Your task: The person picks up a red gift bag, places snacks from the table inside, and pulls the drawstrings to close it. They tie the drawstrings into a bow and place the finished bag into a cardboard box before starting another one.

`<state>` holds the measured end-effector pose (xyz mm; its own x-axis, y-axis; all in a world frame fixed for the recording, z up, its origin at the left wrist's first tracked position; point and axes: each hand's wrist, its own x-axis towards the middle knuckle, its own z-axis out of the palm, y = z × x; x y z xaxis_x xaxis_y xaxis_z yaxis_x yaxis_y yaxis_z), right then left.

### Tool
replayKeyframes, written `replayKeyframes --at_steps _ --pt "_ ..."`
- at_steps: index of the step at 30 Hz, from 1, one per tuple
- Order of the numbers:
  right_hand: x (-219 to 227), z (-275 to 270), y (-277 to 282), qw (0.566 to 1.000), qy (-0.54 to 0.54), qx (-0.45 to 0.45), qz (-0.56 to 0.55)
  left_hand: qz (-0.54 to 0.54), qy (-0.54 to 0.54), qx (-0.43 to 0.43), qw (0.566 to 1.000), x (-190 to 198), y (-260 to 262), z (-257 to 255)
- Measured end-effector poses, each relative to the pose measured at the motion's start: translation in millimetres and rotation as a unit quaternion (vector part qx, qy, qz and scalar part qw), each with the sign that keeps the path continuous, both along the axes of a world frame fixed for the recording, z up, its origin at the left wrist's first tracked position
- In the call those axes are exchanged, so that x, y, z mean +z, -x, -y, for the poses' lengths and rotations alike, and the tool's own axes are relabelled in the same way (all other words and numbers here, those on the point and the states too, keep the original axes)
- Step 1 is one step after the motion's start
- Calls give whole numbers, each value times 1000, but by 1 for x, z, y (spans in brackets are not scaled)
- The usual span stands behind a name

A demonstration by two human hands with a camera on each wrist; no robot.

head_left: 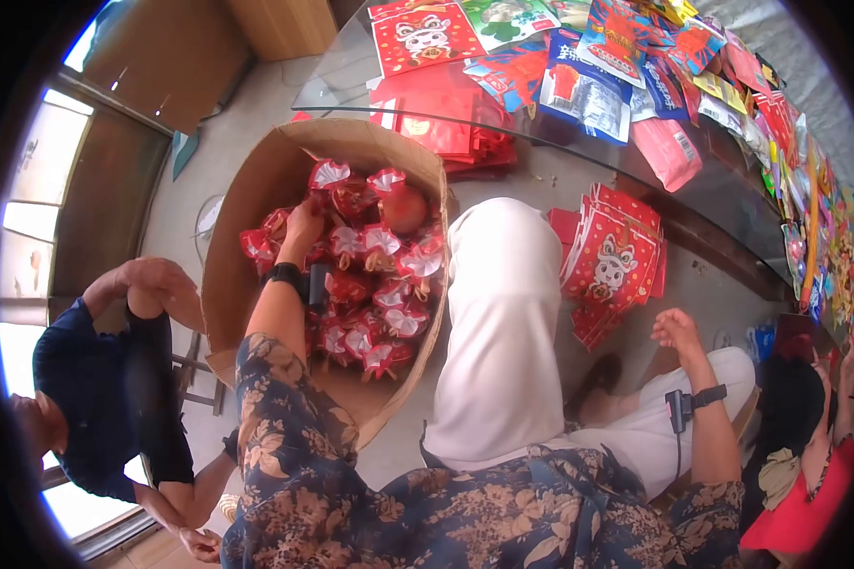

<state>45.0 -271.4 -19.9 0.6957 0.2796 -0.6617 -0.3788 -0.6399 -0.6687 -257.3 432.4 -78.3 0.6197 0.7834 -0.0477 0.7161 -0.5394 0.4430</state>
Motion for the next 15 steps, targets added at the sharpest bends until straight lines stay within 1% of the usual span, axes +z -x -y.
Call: replayKeyframes --at_steps 2,4,5,8,10,12,13,15 --pt "-4 -1 -1 1000 2 -1 -4 -33 -20 -8 999 21 3 13" --pt "-4 -3 0 1000 -5 8 -8 21 -16 33 999 47 4 18" --pt "-3 -4 0 1000 -8 14 -10 48 -13 55 997 54 6 20" --pt "-8 -8 -2 1000 -18 21 -4 69 -64 16 995 60 18 23" --pt "-7 -12 -3 1000 -15 21 -2 2 -159 43 986 66 30 24" --pt "-6 -9 -1 1000 -11 15 -3 -67 -247 63 965 68 40 33" --pt "-5 -8 0 1000 -10 14 -3 -144 -300 40 942 73 43 37" --pt "-6 -5 -1 1000 -5 12 -4 -183 -347 -25 919 68 51 33"
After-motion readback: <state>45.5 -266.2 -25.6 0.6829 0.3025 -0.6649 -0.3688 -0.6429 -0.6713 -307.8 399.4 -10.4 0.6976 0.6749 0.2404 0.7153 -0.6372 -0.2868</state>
